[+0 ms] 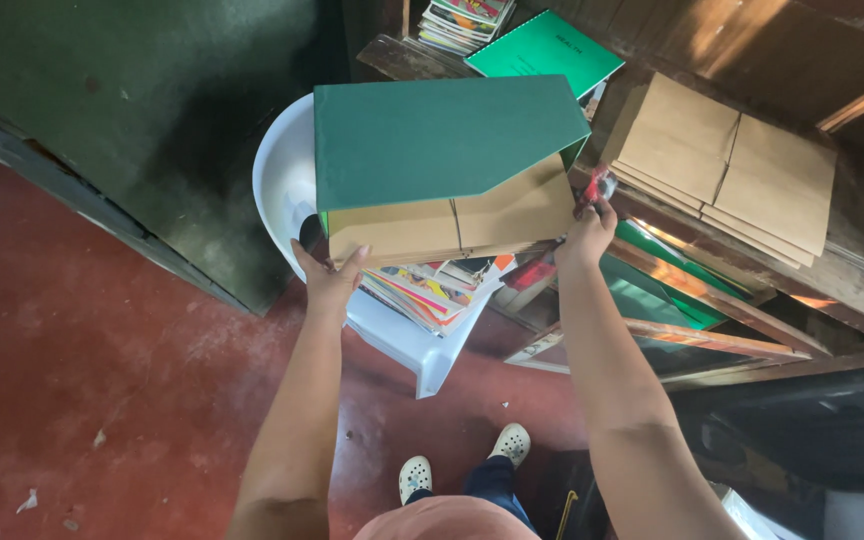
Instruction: Wiping envelopes with a cloth and organizing them into a green folder box.
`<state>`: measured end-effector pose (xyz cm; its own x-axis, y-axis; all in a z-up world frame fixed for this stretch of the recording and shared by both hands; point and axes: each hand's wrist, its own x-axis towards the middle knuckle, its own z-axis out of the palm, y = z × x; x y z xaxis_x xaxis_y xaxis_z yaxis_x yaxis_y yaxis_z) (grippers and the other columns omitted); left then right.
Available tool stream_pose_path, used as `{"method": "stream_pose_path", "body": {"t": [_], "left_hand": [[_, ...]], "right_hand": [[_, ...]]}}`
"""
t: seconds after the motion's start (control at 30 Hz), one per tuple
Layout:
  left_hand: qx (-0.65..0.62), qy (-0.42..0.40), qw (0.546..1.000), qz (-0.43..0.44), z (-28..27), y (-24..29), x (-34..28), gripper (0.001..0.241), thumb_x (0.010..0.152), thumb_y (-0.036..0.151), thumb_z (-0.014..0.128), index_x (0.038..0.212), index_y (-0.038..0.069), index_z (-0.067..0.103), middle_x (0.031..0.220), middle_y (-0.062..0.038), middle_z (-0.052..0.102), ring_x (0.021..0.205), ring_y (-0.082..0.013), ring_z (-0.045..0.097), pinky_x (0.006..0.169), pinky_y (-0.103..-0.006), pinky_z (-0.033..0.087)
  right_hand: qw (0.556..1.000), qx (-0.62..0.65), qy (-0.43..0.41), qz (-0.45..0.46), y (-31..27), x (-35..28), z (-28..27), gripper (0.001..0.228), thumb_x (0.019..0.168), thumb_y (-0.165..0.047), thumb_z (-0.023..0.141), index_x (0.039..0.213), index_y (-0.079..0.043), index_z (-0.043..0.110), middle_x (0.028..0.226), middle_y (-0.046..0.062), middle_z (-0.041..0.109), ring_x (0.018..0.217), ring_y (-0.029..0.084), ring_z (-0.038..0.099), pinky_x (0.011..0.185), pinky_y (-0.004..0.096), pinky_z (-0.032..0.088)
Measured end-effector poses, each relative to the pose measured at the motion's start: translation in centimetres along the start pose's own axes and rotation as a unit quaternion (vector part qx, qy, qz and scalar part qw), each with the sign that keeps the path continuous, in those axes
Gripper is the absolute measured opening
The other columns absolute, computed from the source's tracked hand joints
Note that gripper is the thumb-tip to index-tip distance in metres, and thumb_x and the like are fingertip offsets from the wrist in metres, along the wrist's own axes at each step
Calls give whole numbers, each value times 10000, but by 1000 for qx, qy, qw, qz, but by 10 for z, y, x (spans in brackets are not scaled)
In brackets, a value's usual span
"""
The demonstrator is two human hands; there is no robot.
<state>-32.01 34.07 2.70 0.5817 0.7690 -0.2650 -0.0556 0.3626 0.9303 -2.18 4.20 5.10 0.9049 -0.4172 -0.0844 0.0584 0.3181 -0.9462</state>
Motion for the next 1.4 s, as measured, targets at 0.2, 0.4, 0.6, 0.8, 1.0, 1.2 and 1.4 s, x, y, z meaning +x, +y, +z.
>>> {"method": "stream_pose_path", "body": {"t": [0.2,0.4,0.6,0.8,1.0,1.2,1.4], "left_hand": [[1,31,999,-19,8,-14,9,1344,849,240,966,1602,374,-139,1664,-282,130,1386,-464,467,983,-613,552],[-9,30,999,-9,16,5,-18,1256,883,288,912,1620,257,-105,1666,-254,152,1350,-464,516,956,-516,623],[0,73,996,-49,21,-25,-65,1086,938,252,787,1625,145,-47,1572,-413,183,1349,-495,504,989,-482,617],[163,-146,944,-246,57,-118,-86,1157,819,387,889,1640,122,118,1270,-240,630,922,-297,749,853,-428,592],[216,-385,884,-155,142,-108,-113,683,842,305,845,1429,103,560,1160,-140,678,728,-135,728,694,-251,609],[263,-488,831,-49,263,-82,-127,618,856,253,818,1423,168,587,1124,-127,750,852,-231,768,792,-351,615],[257,-481,834,84,390,-82,-116,589,847,229,812,1394,212,596,1138,-107,748,988,-261,753,856,-390,613]], "right_hand": [[999,-24,-27,31,-21,-4,10,278,1013,-94,534,1224,-146,707,941,40,704,824,96,644,787,243,527],[991,62,-47,111,-40,3,-16,228,989,-82,570,1169,-95,709,820,89,679,752,176,675,749,296,594],[945,252,72,193,47,92,-130,215,949,-128,695,1102,8,761,1005,278,767,886,426,770,824,547,656],[884,381,28,271,54,69,-210,455,1017,-356,484,1191,26,660,1213,301,697,1170,506,671,1098,718,436],[879,406,37,247,61,135,-272,466,1035,-378,429,1282,-43,638,1305,224,687,1213,415,670,1156,646,442],[874,432,38,219,-96,114,-256,388,1037,-280,493,1192,20,683,1207,248,722,1118,393,713,1077,539,541],[872,438,46,214,-130,234,-294,332,996,-215,576,1144,62,685,1145,303,726,1078,447,721,1065,610,545]]}}
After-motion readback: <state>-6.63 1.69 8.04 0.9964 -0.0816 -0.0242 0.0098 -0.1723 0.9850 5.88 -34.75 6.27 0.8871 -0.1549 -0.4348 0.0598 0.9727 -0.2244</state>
